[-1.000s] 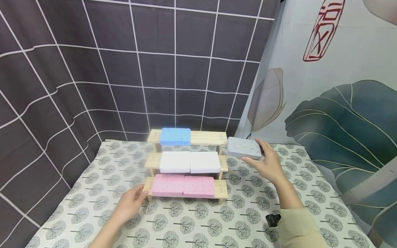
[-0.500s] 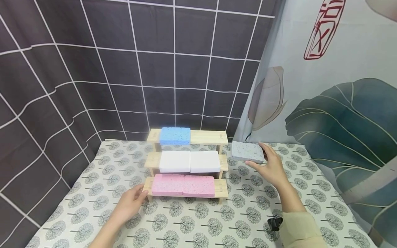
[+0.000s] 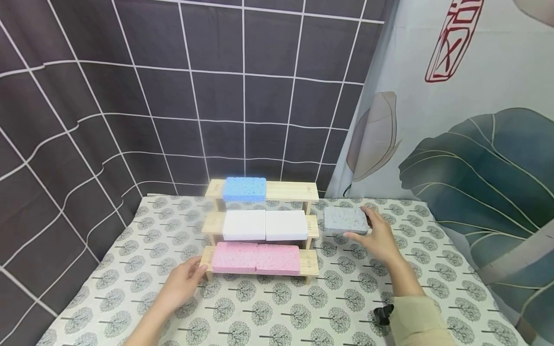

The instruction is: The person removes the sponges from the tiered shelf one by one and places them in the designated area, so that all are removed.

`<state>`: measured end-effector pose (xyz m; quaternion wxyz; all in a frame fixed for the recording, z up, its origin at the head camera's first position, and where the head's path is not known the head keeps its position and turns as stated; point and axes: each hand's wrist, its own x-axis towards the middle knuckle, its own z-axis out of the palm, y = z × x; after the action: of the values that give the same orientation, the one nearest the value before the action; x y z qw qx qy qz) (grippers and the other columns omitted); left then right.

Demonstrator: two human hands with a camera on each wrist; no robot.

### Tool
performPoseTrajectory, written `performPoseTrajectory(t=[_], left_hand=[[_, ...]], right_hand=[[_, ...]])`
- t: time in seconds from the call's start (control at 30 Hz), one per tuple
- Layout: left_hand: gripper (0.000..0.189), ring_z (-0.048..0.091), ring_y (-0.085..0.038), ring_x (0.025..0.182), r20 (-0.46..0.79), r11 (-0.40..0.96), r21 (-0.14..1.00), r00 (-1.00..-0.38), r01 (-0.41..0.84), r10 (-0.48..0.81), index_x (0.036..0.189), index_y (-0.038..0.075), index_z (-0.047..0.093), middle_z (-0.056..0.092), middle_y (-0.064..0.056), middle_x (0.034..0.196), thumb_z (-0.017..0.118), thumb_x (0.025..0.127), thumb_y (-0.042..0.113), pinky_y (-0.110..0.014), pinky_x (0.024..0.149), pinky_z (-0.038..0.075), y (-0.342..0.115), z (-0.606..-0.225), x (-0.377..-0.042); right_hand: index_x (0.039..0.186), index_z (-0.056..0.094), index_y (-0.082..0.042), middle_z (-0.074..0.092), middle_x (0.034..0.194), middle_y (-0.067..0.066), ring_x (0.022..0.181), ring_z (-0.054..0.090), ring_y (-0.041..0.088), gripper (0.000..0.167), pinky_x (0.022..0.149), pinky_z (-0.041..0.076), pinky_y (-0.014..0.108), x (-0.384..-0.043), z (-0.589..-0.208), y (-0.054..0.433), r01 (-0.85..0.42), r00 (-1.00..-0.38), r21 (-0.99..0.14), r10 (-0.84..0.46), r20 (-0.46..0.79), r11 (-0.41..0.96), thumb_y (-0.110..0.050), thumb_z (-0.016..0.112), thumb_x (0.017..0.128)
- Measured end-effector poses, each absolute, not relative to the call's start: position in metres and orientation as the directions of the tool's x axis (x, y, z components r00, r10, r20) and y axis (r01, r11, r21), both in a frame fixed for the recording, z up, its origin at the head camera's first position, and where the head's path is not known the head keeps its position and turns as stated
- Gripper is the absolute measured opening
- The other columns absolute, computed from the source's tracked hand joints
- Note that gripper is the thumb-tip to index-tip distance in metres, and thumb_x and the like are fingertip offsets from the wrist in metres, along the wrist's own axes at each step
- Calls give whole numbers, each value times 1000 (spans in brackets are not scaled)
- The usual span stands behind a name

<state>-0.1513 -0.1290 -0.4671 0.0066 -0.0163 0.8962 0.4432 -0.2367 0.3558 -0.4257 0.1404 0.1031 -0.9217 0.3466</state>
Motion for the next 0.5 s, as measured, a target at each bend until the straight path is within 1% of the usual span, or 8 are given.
performPoseTrajectory(t=[0.2, 0.4, 0.5], left_hand=[[49, 54, -15, 62, -23, 608, 794, -1000, -31, -20, 140, -14, 47, 65, -5, 82, 57, 102, 16, -27, 54, 48, -128, -467, -151], [49, 58, -14, 66, -24, 604, 796, -999, -33, -24, 140, -14, 47, 68, -6, 86, 57, 102, 16, -29, 59, 52, -128, -467, -151], [49, 56, -15, 65, -30, 603, 797, -999, -38, -24, 141, -13, 47, 67, -6, 85, 57, 103, 17, -28, 58, 51, -128, -466, -151]], right_hand=[[152, 28, 11, 34, 144, 42, 126, 42, 62, 101, 105, 39, 66, -239, -435, 358, -244, -958, -625, -85, 272, 741, -26, 88, 79], [152, 29, 10, 34, 146, 41, 125, 43, 61, 102, 104, 40, 67, -242, -445, 361, -224, -966, -617, -87, 245, 754, -29, 88, 79], [152, 31, 9, 34, 148, 40, 127, 43, 61, 101, 105, 39, 67, -244, -450, 361, -215, -968, -615, -85, 235, 758, -32, 88, 79]])
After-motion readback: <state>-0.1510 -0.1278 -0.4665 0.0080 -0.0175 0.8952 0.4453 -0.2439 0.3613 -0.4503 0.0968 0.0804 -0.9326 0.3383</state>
